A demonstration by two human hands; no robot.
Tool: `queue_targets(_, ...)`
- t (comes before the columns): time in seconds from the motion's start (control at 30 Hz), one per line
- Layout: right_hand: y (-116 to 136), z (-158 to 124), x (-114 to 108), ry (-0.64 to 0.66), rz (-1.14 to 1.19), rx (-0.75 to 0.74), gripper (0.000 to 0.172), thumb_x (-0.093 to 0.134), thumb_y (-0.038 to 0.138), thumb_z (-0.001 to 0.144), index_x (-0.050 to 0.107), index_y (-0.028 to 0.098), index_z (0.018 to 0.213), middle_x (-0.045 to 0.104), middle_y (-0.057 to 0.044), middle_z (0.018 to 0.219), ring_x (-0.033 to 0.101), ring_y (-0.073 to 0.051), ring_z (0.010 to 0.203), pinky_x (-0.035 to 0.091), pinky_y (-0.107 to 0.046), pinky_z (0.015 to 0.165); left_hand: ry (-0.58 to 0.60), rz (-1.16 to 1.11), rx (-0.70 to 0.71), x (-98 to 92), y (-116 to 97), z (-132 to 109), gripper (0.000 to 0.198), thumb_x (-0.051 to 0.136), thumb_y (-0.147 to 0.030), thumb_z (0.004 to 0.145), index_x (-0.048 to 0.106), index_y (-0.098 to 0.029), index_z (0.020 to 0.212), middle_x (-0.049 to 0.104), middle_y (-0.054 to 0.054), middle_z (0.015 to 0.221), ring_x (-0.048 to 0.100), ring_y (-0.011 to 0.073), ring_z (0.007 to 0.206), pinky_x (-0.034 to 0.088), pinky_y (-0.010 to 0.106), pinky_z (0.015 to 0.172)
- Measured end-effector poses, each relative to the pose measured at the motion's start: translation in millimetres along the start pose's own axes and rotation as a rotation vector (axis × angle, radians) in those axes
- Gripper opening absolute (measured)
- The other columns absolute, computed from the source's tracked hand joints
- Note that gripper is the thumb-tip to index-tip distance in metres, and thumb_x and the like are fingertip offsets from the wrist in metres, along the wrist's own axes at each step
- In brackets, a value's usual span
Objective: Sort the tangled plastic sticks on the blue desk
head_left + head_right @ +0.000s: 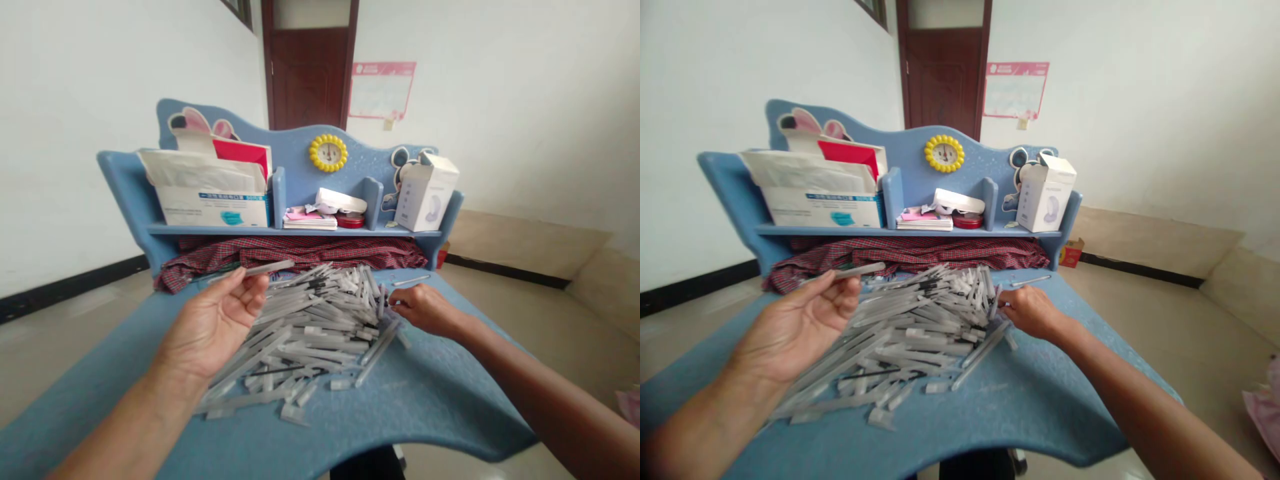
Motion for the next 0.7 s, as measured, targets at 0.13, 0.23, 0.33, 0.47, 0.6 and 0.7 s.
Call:
queue_targets(0.13,-13.2,0.9,7.7,0.027,-0.039,0.029,0.025,0.043,0.021,0.082,0.066,0.020,0.091,0.068,-0.005,0.077,0.060,-0.014,0.071,0.033,-0.021,0.060,0.049,0.046,-0.013,3.6,6.9,-0.5,0.021,0.042,-0.001,0.081,0.058,-0.011,0.071,0.068,0.004,0.061,0.065,0.0123,0.057,0.052,0.018,0.048)
queue_targets(0.23,-18.6,1.2,11.5,0.037,-0.054,0.036,0.025,0.042,0.022,0.082,0.066,0.020,0.089,0.068,-0.005,0.076,0.060,-0.015,0.071,0.033,-0.021,0.059,0.048,0.056,-0.034,3.1,12.1,-1.8,0.020,0.044,-0.001,0.079,0.058,-0.011,0.070,0.068,0.005,0.062,0.065,0.0128,0.058,0.052,0.019,0.049)
queue_targets(0.33,-21.2,1.4,15.4,0.050,-0.073,0.047,0.025,0.041,0.022,0.083,0.066,0.020,0.089,0.067,-0.006,0.077,0.060,-0.015,0.071,0.033,-0.022,0.059,0.036,0.060,-0.059,2.2,16.4,-3.9,0.021,0.044,0.000,0.079,0.058,-0.011,0.068,0.068,0.006,0.061,0.065,0.0132,0.057,0.052,0.020,0.049)
queue_targets(0.47,-19.5,3.6,20.6,0.056,-0.102,0.032,0.026,0.042,0.022,0.082,0.065,0.021,0.093,0.068,-0.005,0.080,0.060,-0.015,0.073,0.033,-0.022,0.060,0.047,0.069,-0.070,4.4,19.4,-5.6,0.022,0.044,-0.001,0.080,0.059,-0.010,0.068,0.068,0.006,0.061,0.064,0.0132,0.055,0.050,0.020,0.045)
queue_targets(0.6,-19.6,7.8,23.4,0.046,-0.141,0.031,0.024,0.042,0.020,0.081,0.065,0.021,0.090,0.068,-0.006,0.079,0.061,-0.016,0.072,0.032,-0.023,0.059,0.059,0.082,-0.087,6.5,22.7,-4.8,0.023,0.043,-0.003,0.082,0.059,-0.010,0.066,0.067,0.005,0.059,0.063,0.0129,0.054,0.050,0.020,0.045)
queue_targets(0.7,-19.6,9.6,23.8,0.037,-0.151,0.025,0.024,0.041,0.020,0.082,0.064,0.020,0.088,0.067,-0.006,0.077,0.060,-0.016,0.072,0.031,-0.023,0.059,0.074,0.093,-0.094,6.8,24.0,-4.1,0.022,0.043,-0.003,0.082,0.059,-0.010,0.067,0.067,0.005,0.060,0.063,0.0130,0.054,0.050,0.021,0.046)
Point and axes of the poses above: each hand's wrist, its own z-axis towards the middle knuckle, its own x-axis out of the palm, y = z × x, the point moved 9 cm from there along z, towards the middle knuckle
